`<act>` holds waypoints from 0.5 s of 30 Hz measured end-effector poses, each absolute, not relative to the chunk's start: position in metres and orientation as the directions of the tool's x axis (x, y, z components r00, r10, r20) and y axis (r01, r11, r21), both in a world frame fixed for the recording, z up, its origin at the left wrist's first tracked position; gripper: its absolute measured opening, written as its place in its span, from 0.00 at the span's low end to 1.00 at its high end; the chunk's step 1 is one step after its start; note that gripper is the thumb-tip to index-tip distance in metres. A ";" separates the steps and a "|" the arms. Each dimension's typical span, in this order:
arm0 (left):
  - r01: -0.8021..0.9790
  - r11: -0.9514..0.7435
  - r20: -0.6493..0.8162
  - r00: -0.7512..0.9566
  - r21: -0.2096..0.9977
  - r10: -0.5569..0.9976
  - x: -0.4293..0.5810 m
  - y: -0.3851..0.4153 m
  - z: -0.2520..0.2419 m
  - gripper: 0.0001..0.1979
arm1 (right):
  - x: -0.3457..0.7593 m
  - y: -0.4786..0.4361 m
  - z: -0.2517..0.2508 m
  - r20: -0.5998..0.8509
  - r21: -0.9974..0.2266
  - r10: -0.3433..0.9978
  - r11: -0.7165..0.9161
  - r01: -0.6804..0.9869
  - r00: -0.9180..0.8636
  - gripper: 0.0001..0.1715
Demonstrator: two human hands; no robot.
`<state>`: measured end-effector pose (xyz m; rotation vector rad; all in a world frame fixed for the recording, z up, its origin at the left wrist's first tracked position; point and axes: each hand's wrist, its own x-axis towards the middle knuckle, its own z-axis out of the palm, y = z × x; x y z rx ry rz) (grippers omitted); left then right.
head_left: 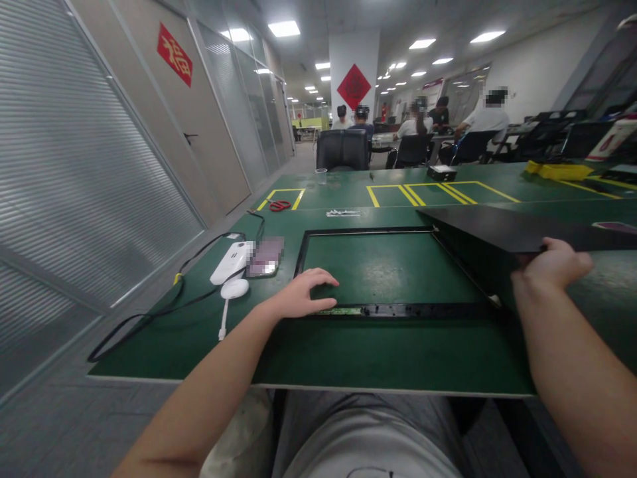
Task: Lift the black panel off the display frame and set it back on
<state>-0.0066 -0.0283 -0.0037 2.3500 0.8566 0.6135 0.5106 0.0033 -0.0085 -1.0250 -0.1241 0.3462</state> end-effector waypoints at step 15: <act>0.474 -0.670 0.095 0.773 0.571 0.627 -0.008 -0.032 0.001 0.35 | 0.508 0.003 -0.014 -0.280 -0.842 0.238 0.404 -0.357 0.930 0.23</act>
